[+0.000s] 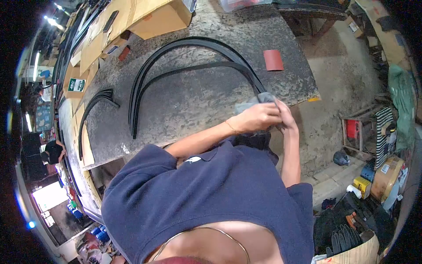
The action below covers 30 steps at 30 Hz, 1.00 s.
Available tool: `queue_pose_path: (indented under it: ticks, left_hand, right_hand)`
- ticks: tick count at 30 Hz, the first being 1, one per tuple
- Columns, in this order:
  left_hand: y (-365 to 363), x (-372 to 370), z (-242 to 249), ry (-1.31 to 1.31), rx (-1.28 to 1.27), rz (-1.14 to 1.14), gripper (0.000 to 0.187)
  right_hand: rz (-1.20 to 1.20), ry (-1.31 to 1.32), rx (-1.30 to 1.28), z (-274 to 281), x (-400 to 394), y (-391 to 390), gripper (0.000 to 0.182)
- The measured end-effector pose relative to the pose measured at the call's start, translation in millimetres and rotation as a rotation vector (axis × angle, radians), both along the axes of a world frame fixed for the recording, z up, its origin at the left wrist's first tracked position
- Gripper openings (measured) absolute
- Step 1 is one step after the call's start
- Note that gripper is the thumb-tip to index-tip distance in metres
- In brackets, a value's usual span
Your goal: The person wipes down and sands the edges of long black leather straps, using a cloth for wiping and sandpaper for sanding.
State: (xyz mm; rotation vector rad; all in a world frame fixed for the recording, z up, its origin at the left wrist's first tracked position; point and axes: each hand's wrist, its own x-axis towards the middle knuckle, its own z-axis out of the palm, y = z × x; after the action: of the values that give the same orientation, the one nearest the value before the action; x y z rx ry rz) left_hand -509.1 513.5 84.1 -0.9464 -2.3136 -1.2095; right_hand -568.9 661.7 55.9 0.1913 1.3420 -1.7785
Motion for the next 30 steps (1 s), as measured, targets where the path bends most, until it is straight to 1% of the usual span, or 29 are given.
queue_pose_path:
  ticks: [1,2,4,5,6,8,9,10,12,14,15,16,18,19,20,21,22,24,26,28,30]
  left_hand:
    - [5,6,-14,-0.056,-0.035,-0.084,0.027]
    - [11,14,-29,-0.035,-0.051,-0.101,0.031]
    - [10,25,-33,-0.048,-0.077,-0.210,0.034]
    - [7,36,-31,-0.092,0.057,-0.160,0.033]
    - [-5,37,-30,-0.083,0.058,-0.158,0.033]
    - [-39,35,-34,-0.059,0.142,0.145,0.033]
    - [-61,30,-38,-0.142,0.063,0.329,0.036]
    - [-87,21,-45,-0.229,-0.017,0.516,0.039]
    - [-135,-4,-68,-0.309,-0.151,0.725,0.051]
    - [-171,-20,-99,-0.296,-0.377,0.778,0.057]
    - [-181,-22,-112,-0.358,-0.433,0.720,0.062]
    - [-182,-28,-128,-0.341,-0.410,0.727,0.062]
    - [-182,-29,-153,-0.297,-0.693,0.522,0.066]
    - [-177,-32,-155,-0.304,-0.682,0.517,0.070]
    - [-171,-36,-160,-0.266,-0.626,0.538,0.065]
    - [-168,-39,-164,-0.299,-0.626,0.530,0.063]
    - [-165,-41,-169,-0.334,-0.625,0.521,0.060]
    - [-162,-36,-171,-0.302,-0.602,0.553,0.057]
    - [-165,-30,-166,-0.340,-0.627,0.556,0.056]
    - [-174,-26,-169,-0.348,-0.617,0.615,0.053]
    - [-187,-23,-170,-0.375,-0.620,0.676,0.052]
  right_hand:
    - [0.095,0.063,-0.103,-22,-6,-1,0.028]
    - [0.130,0.047,-0.036,-43,-7,1,0.029]
    - [0.199,-0.061,0.341,-21,11,-18,0.033]
    - [0.283,-0.008,0.370,-32,11,-16,0.039]
    - [0.285,0.001,0.373,-47,9,-11,0.039]
    - [0.389,0.182,0.164,-72,6,-1,0.045]
    - [0.371,0.164,0.245,-70,9,-1,0.047]
    - [0.359,0.206,0.342,-55,15,-5,0.045]
    - [0.367,0.319,0.271,-81,21,1,0.044]
    - [0.371,0.368,0.326,-92,29,0,0.042]
    - [0.366,0.347,0.277,-81,34,-6,0.037]
    - [0.396,0.455,0.336,-82,39,-9,0.034]
    - [0.353,0.472,0.337,-88,46,-13,0.032]
    - [0.355,0.501,0.361,-91,48,-13,0.030]
    - [0.359,0.526,0.385,-94,51,-12,0.029]
    - [0.313,0.496,0.395,-90,56,-14,0.028]
    - [0.323,0.495,0.399,-85,58,-16,0.028]
    - [0.309,0.485,0.386,-76,61,-16,0.027]
    - [0.330,0.480,0.401,-79,58,-12,0.027]
    - [0.222,0.419,0.392,-81,58,-10,0.027]
    - [0.219,0.405,0.376,-82,54,-8,0.026]
